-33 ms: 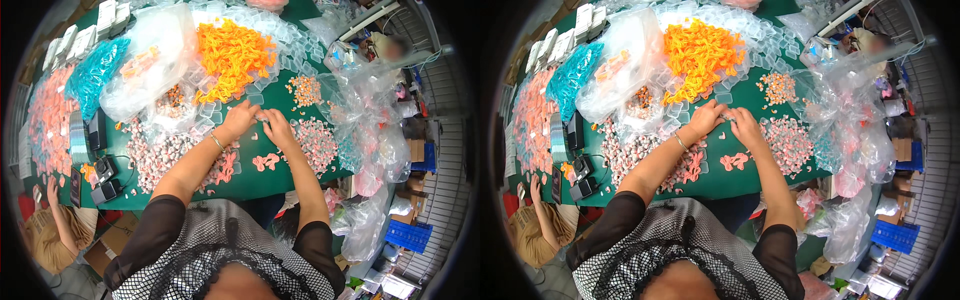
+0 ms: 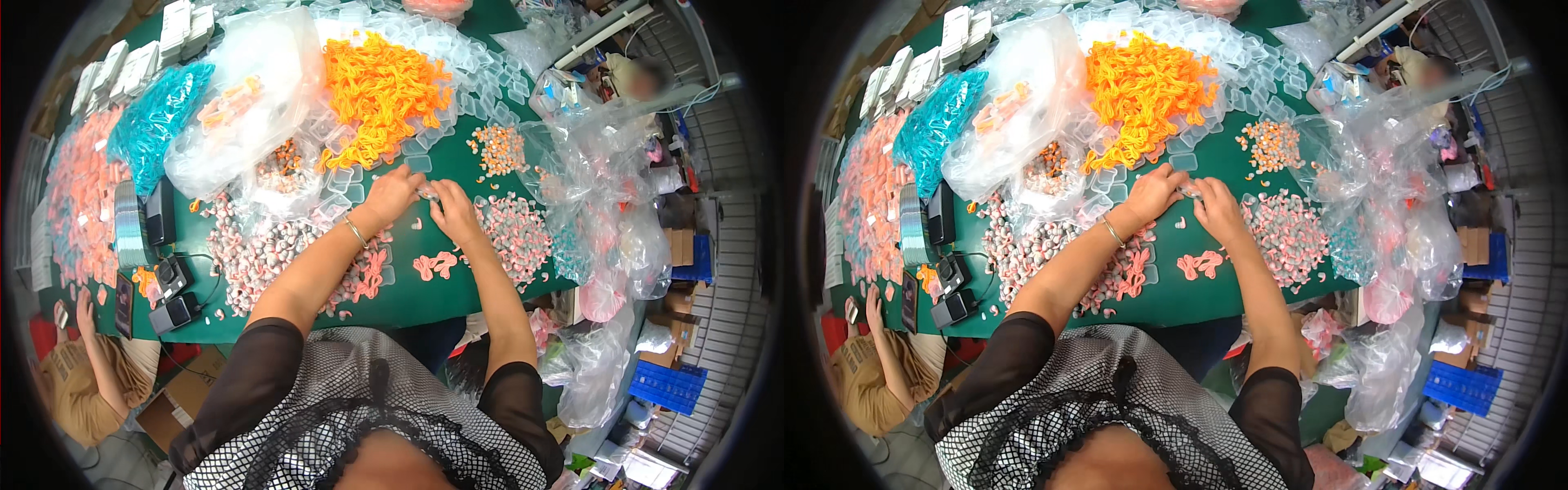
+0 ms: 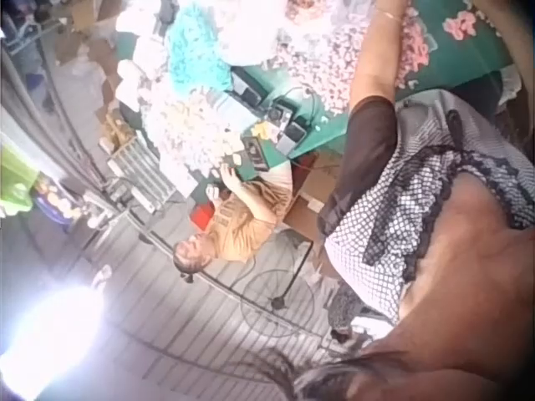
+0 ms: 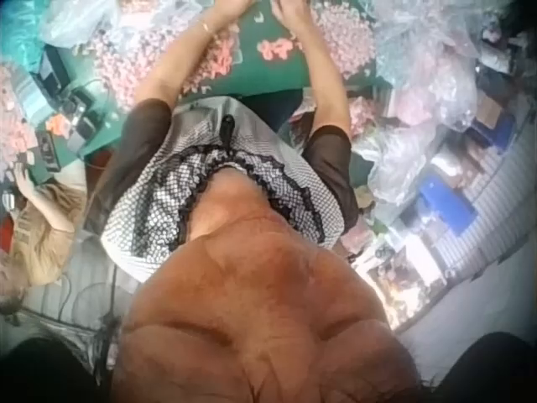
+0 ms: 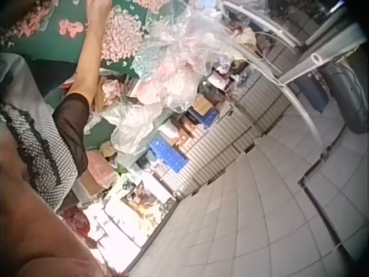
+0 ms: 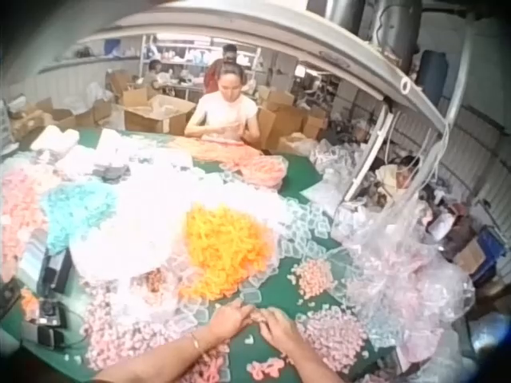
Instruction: Sorting and placing small pink and orange plastic parts into small clear containers.
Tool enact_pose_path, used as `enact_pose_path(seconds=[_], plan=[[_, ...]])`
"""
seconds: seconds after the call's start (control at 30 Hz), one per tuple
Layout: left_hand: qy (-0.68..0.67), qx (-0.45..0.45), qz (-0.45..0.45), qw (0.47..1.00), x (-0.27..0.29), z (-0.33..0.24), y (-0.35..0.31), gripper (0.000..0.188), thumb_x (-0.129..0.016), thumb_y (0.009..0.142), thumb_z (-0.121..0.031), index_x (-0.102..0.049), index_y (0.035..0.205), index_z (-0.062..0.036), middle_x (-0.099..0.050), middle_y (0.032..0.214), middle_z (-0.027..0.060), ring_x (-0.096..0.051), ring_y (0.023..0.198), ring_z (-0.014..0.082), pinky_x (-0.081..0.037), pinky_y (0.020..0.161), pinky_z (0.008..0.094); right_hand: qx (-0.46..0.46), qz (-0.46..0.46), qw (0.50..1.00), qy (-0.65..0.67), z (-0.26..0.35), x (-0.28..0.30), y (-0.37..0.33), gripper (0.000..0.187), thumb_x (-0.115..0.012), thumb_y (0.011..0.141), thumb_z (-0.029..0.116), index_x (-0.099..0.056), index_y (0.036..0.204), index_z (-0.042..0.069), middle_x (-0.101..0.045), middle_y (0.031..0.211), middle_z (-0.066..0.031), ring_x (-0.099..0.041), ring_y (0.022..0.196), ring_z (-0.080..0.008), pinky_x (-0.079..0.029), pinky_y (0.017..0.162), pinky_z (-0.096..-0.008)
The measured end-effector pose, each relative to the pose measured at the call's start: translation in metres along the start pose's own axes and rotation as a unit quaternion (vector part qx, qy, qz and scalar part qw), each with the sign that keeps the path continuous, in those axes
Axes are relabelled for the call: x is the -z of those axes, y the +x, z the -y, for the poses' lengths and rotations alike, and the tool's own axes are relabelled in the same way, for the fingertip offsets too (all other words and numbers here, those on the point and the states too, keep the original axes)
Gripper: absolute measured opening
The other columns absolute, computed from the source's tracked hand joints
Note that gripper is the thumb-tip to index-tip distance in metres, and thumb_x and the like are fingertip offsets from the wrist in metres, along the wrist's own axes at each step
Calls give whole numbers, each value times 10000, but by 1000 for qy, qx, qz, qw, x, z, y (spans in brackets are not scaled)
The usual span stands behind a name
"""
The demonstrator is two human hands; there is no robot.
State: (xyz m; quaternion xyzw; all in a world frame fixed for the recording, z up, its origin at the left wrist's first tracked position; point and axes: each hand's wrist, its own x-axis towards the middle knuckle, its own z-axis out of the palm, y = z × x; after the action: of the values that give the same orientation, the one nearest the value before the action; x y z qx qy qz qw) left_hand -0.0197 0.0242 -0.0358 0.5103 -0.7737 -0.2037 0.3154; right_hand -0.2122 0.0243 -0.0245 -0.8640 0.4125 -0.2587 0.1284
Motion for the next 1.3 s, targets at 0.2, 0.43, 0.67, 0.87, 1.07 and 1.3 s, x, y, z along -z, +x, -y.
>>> enact_pose_path(seconds=[0.2,0.43,0.67,0.87,1.07,1.3], plan=[[-60,-25,80,995,20,-4,3,218,-675,816,-212,-639,985,-79,-550,879,126,-591,819,328,-494,700,419,-42,-3,996,81,11,7,-2,299,-625,825,36,-563,1113,-13,-586,1024,-179,-585,953,-359,-495,784,-398],[-158,-71,62,983,86,-19,-16,218,-656,846,-221,-644,894,-9,-554,768,130,-573,757,299,-464,646,384,-71,35,975,209,81,45,27,191,-638,840,47,-625,1022,-12,-623,858,-122,-618,709,-243,-490,621,-316],[-168,-21,-116,979,157,-29,-42,217,-677,839,-277,-679,836,-60,-577,712,104,-596,673,265,-482,608,378,-87,50,952,290,48,15,49,315,-665,830,130,-605,1122,28,-607,1111,-103,-589,921,-226,-481,787,-328],[132,109,-339,925,272,49,-40,226,-688,853,-227,-684,934,-16,-576,705,88,-544,625,177,-436,564,304,-98,12,989,-109,8,-31,49,333,-705,767,135,-613,1080,67,-537,1279,-117,-480,1177,-331,-431,915,-466],[268,220,-191,918,289,132,-52,367,-703,787,-301,-672,1006,-8,-613,873,183,-610,750,324,-493,675,406,-84,10,995,-54,-11,-32,44,345,-803,665,198,-597,912,73,-497,1347,-119,-411,1267,-351,-415,944,-479],[-4,155,-319,935,270,90,-56,318,-626,834,-122,-617,1137,-23,-616,947,115,-576,784,184,-482,712,299,-210,137,967,-38,4,-7,73,436,-840,629,216,-592,961,81,-529,1222,-154,-469,1180,-347,-423,950,-446]])
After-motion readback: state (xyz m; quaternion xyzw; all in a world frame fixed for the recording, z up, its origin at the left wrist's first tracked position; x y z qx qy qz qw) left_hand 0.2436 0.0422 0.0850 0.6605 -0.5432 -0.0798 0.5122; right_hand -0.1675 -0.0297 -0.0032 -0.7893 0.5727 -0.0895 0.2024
